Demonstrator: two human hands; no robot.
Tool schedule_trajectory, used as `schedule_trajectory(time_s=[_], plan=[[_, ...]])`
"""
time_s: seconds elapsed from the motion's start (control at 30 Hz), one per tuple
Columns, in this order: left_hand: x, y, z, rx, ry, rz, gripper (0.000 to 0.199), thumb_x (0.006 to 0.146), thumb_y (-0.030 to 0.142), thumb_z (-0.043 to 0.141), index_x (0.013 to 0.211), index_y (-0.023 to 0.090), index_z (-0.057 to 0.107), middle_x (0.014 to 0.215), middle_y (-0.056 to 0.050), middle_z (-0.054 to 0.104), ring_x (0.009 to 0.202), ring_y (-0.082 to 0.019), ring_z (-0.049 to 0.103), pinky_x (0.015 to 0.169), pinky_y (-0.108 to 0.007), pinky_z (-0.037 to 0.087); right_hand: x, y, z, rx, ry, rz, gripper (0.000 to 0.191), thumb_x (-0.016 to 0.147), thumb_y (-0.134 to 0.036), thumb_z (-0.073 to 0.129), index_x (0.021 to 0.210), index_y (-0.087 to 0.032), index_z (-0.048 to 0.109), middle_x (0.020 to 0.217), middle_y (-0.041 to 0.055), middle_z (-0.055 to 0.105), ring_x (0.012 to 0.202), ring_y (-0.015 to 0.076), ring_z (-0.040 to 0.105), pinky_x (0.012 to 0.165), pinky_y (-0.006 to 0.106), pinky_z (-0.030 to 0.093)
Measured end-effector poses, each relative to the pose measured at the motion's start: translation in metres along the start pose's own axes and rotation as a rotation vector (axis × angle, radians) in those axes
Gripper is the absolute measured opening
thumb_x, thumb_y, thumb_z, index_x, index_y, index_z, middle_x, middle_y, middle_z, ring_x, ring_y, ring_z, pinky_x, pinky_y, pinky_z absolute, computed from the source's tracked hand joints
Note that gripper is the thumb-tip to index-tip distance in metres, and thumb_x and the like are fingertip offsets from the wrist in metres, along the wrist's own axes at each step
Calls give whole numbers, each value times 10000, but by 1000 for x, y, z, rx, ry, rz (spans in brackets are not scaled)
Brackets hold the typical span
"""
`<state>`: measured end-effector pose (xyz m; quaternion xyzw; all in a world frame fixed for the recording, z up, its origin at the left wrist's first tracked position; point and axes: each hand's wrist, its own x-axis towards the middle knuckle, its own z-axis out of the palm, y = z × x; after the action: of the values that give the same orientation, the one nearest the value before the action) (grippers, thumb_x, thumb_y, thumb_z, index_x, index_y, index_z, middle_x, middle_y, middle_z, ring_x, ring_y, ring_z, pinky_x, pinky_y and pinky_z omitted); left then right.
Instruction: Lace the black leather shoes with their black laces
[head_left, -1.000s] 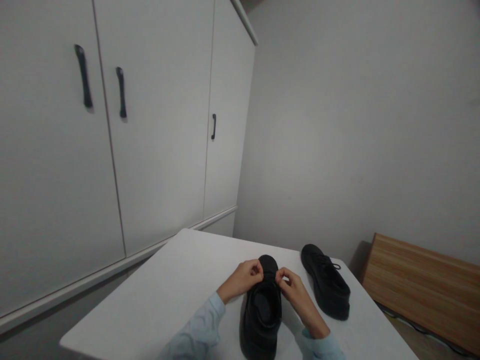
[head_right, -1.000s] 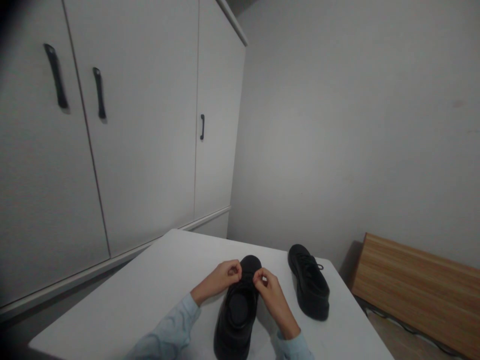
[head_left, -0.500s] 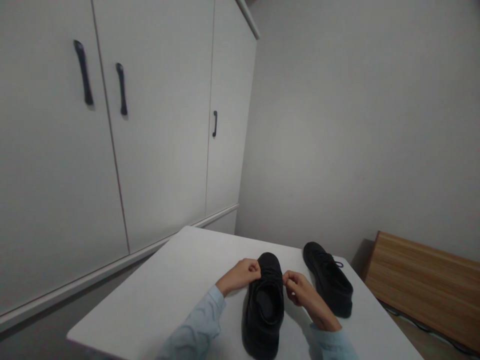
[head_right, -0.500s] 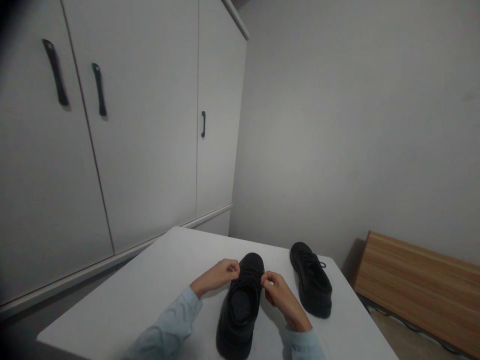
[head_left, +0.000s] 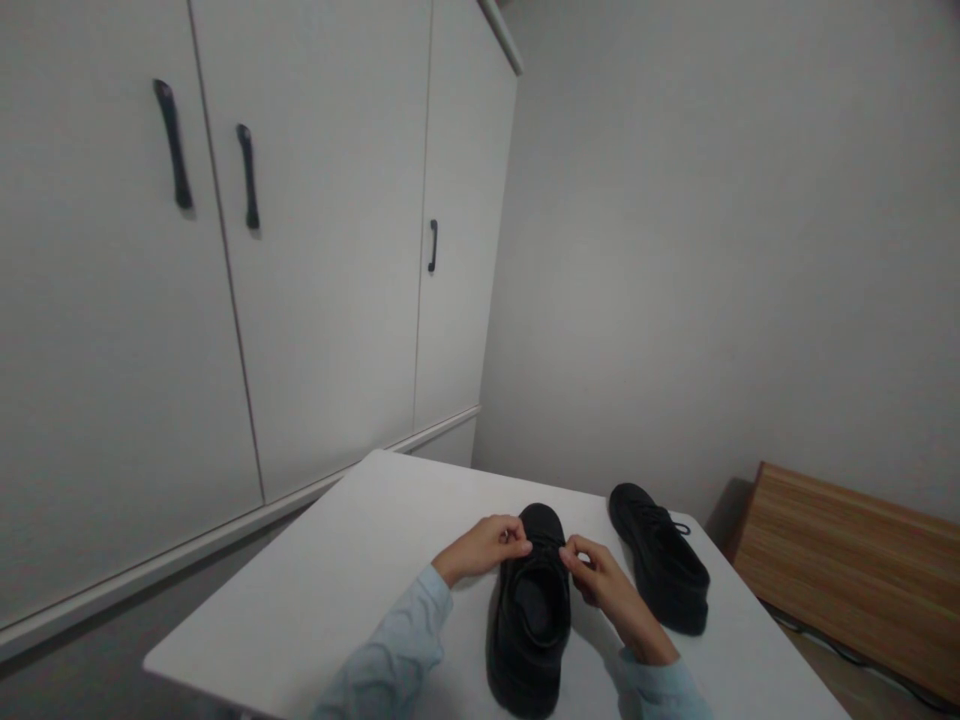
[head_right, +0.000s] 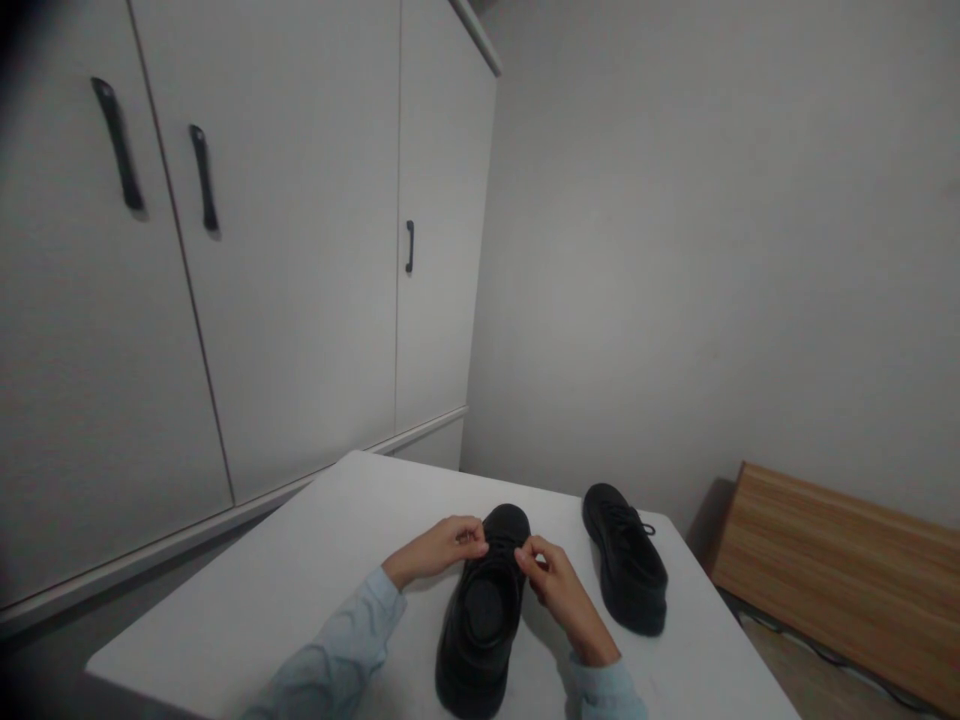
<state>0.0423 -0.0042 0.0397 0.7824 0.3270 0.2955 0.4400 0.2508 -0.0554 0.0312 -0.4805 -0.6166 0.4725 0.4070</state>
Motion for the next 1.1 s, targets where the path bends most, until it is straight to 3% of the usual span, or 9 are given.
schedule_trajectory(time_s=[0.43, 0.7, 0.77, 0.83, 0.9, 1.0, 1.1], plan=[[0, -13, -1, -17, -29, 7, 222, 696, 355, 668, 672, 139, 619, 736, 27, 434, 715, -111, 422, 668, -216, 334, -7, 3, -12, 16, -2, 102, 443, 651, -551, 670, 580, -189, 425, 477, -103, 313, 422, 50, 288, 417, 196, 172], [-1, -9, -2, -118, -91, -30, 415, 689, 544, 644, 691, 135, 579, 661, 33, 462, 608, -87, 405, 558, -206, 307, -5, 5, -12, -88, 47, 92, 477, 658, -623, 626, 584, -192, 436, 469, -94, 344, 395, 56, 314, 384, 192, 196], [-1, -10, -3, -123, -70, -27, 469, 719, 600, 583, 731, 131, 584, 637, 37, 455, 572, -80, 387, 526, -202, 292, -5, 4, -9, -140, 97, 26, 464, 675, -632, 604, 621, -197, 452, 503, -80, 388, 395, 73, 356, 363, 198, 232], [0, -14, -5, -109, -13, -29, 511, 771, 627, 491, 776, 126, 594, 616, 41, 444, 532, -75, 366, 497, -201, 276, -11, -3, -2, -228, 252, -122, 411, 698, -593, 611, 710, -197, 502, 610, -37, 486, 488, 119, 480, 395, 220, 330], [1, -21, -7, -84, 87, -39, 520, 803, 617, 437, 806, 123, 598, 605, 42, 443, 511, -75, 362, 486, -202, 274, -24, -13, 10, -357, 433, -274, 330, 784, -527, 557, 810, -198, 539, 734, 15, 563, 636, 166, 565, 530, 268, 444], [5, -37, -9, -34, 232, -68, 467, 788, 577, 475, 814, 125, 591, 634, 29, 486, 556, -92, 423, 512, -201, 313, -50, -23, 33, -597, 439, -447, 238, 850, -435, 519, 918, -215, 579, 882, 62, 634, 846, 221, 610, 735, 326, 477], [7, -52, -8, 14, 274, -109, 407, 771, 537, 507, 837, 142, 579, 670, 20, 523, 597, -109, 481, 540, -204, 356, -68, -13, 55, -888, 429, -595, 376, 784, -488, 610, 1040, -213, 600, 960, 95, 674, 877, 280, 631, 767, 379, 462]])
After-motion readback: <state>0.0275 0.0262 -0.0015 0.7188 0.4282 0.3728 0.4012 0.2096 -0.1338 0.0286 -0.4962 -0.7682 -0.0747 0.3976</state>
